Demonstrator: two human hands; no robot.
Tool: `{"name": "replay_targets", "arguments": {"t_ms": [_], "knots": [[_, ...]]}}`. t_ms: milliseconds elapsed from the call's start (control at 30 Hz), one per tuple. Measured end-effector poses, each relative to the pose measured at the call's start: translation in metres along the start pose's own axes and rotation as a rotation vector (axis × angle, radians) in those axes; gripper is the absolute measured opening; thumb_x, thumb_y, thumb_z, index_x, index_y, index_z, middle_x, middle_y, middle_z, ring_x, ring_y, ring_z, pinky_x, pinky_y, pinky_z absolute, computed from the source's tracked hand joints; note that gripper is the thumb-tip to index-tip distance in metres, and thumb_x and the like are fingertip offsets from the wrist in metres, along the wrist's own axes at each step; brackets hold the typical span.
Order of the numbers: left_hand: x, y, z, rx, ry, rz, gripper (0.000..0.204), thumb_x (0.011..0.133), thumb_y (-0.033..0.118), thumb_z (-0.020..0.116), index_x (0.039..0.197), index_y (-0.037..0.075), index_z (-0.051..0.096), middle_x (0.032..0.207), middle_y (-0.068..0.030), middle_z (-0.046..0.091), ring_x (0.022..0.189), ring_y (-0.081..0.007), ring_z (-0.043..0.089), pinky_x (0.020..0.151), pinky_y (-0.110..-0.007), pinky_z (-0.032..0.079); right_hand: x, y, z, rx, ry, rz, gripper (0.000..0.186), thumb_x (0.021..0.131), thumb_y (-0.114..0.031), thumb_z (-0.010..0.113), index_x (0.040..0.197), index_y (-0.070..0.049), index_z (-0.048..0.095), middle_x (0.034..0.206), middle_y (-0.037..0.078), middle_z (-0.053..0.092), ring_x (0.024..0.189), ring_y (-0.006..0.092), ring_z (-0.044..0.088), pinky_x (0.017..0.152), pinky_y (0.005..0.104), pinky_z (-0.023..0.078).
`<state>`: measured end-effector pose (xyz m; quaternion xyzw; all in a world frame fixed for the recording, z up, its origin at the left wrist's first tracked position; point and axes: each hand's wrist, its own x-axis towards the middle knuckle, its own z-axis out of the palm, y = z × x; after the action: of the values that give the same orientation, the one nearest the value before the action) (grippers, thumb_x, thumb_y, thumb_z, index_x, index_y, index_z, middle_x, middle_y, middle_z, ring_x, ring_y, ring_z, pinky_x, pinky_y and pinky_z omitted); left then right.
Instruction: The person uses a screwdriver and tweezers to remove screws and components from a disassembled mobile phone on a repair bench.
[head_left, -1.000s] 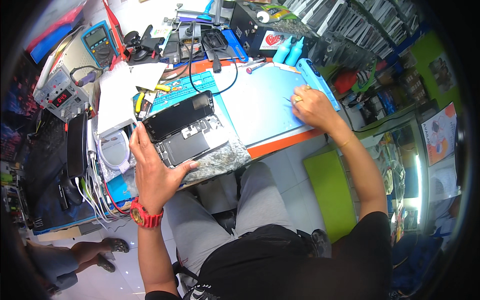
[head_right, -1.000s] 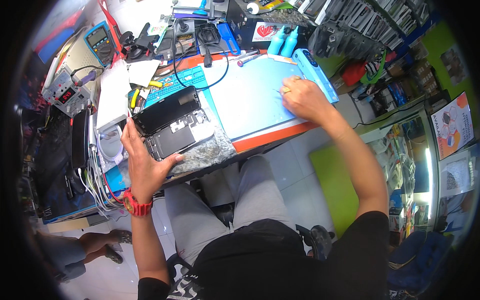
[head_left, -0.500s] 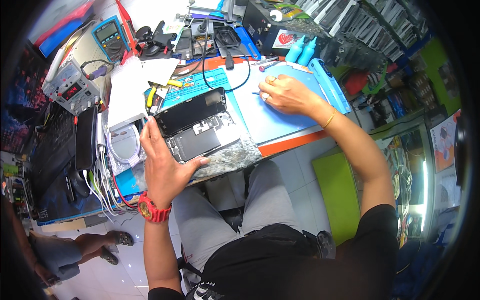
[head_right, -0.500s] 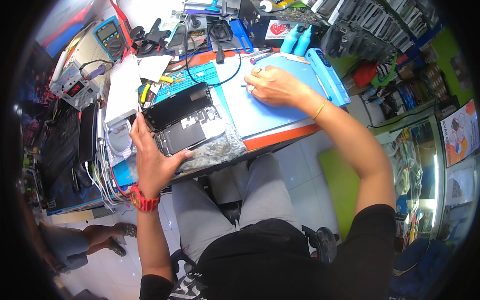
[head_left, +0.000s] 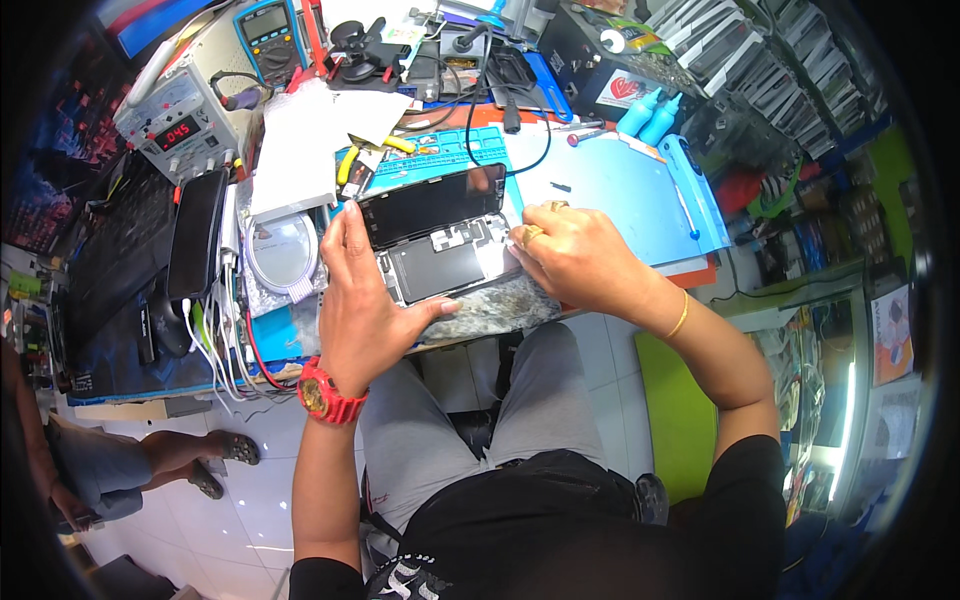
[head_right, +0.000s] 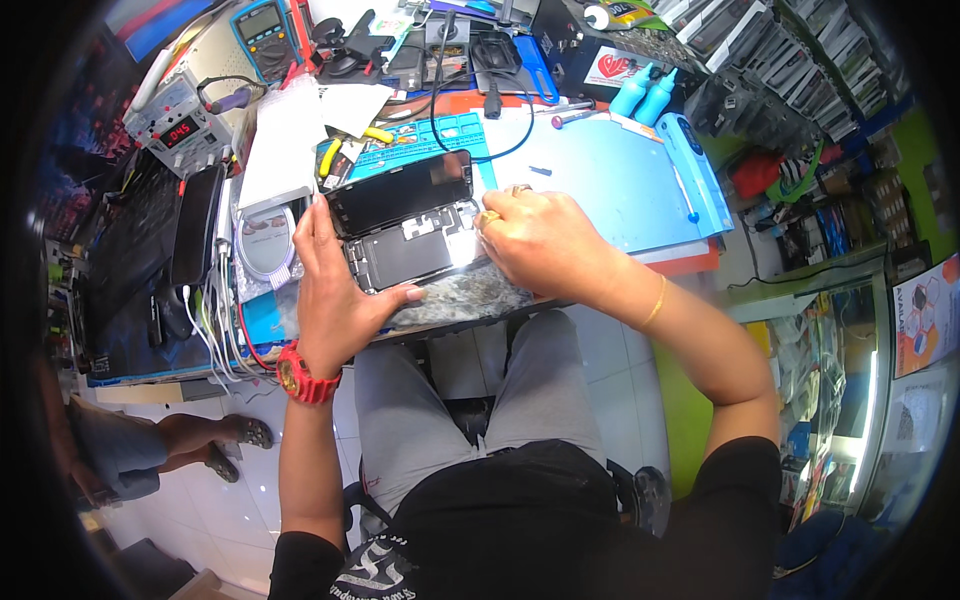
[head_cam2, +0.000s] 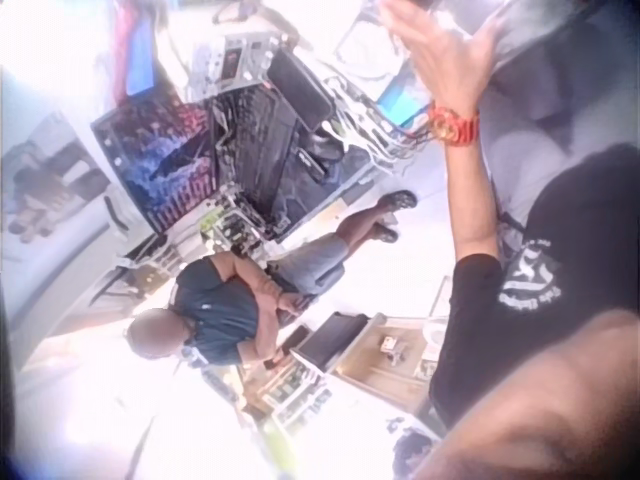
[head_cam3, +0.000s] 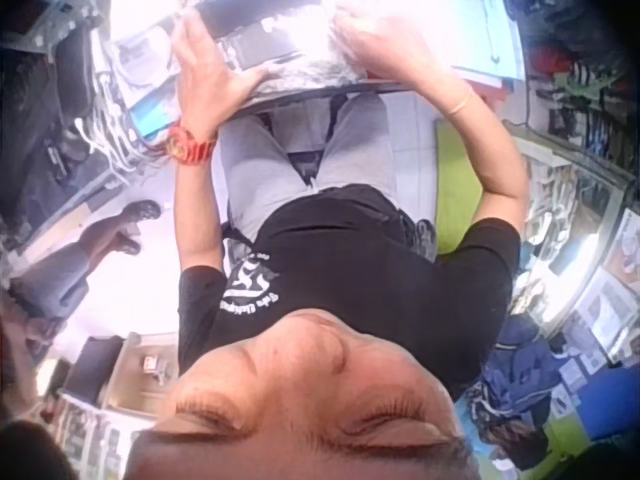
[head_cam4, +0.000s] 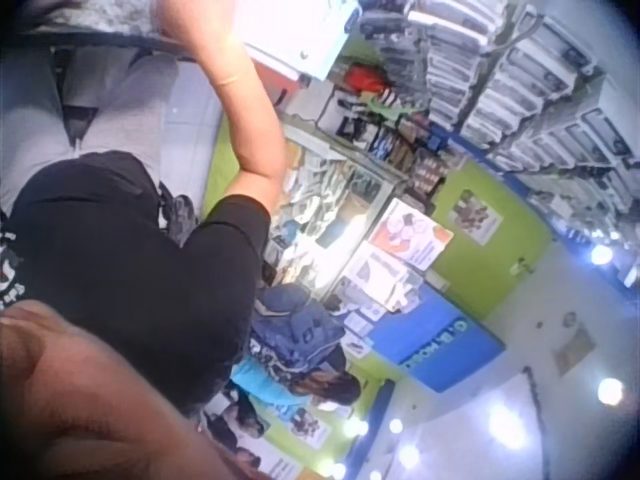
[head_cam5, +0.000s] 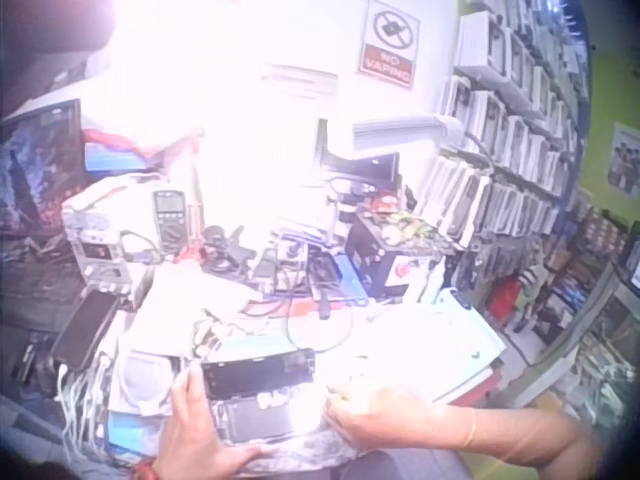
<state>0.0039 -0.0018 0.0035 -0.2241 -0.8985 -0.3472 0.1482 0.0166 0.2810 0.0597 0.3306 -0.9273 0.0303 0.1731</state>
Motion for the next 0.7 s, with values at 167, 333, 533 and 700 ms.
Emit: {"name": "replay_targets", "arguments": {"t_ms": [167, 333, 533, 700], "knots": [[0.000, -0.002, 0.002, -0.009, 0.024, 0.008, 0.150, 0.061, 0.042, 0.105, 0.168, -0.010, 0.013, 0.159, -0.0327, 0.033, 0.144, -0.0506, 0.048, 0.115, -0.050, 0.050, 0.018, -0.007, 0.009, -0.136, -0.061, -0.082, 0.011, 0.084, -0.015, 0.071, 0.085, -0.005, 0.073, 0.089, 0.007, 0.068, 0.084, 0.0236, 0.072, 0.064, 0.0374, 0.059], [-0.001, -0.003, 0.003, -0.028, 0.027, 0.011, 0.150, 0.061, 0.044, 0.104, 0.168, -0.010, 0.014, 0.159, -0.0326, 0.033, 0.145, -0.0503, 0.047, 0.115, -0.050, 0.049, 0.027, -0.009, 0.014, -0.239, -0.158, -0.155, 0.011, 0.083, -0.017, 0.070, 0.081, -0.006, 0.074, 0.086, 0.007, 0.069, 0.084, 0.0222, 0.073, 0.064, 0.0359, 0.060], [-0.001, -0.004, 0.001, 0.002, 0.028, 0.034, 0.149, 0.064, 0.046, 0.103, 0.167, -0.011, 0.013, 0.158, -0.0329, 0.032, 0.140, -0.0510, 0.052, 0.106, -0.050, 0.056, 0.034, -0.015, 0.016, -0.286, -0.234, -0.129, 0.013, 0.087, -0.020, 0.070, 0.085, -0.008, 0.074, 0.088, 0.007, 0.067, 0.086, 0.0231, 0.073, 0.069, 0.0376, 0.059], [-0.002, -0.005, 0.001, 0.022, 0.025, 0.037, 0.150, 0.064, 0.047, 0.102, 0.168, -0.011, 0.011, 0.159, -0.0324, 0.031, 0.137, -0.0512, 0.056, 0.101, -0.050, 0.059, 0.038, -0.014, 0.016, -0.264, -0.262, -0.115, 0.011, 0.083, -0.017, 0.072, 0.083, -0.007, 0.076, 0.087, 0.009, 0.071, 0.083, 0.0241, 0.076, 0.067, 0.0368, 0.060]]}}
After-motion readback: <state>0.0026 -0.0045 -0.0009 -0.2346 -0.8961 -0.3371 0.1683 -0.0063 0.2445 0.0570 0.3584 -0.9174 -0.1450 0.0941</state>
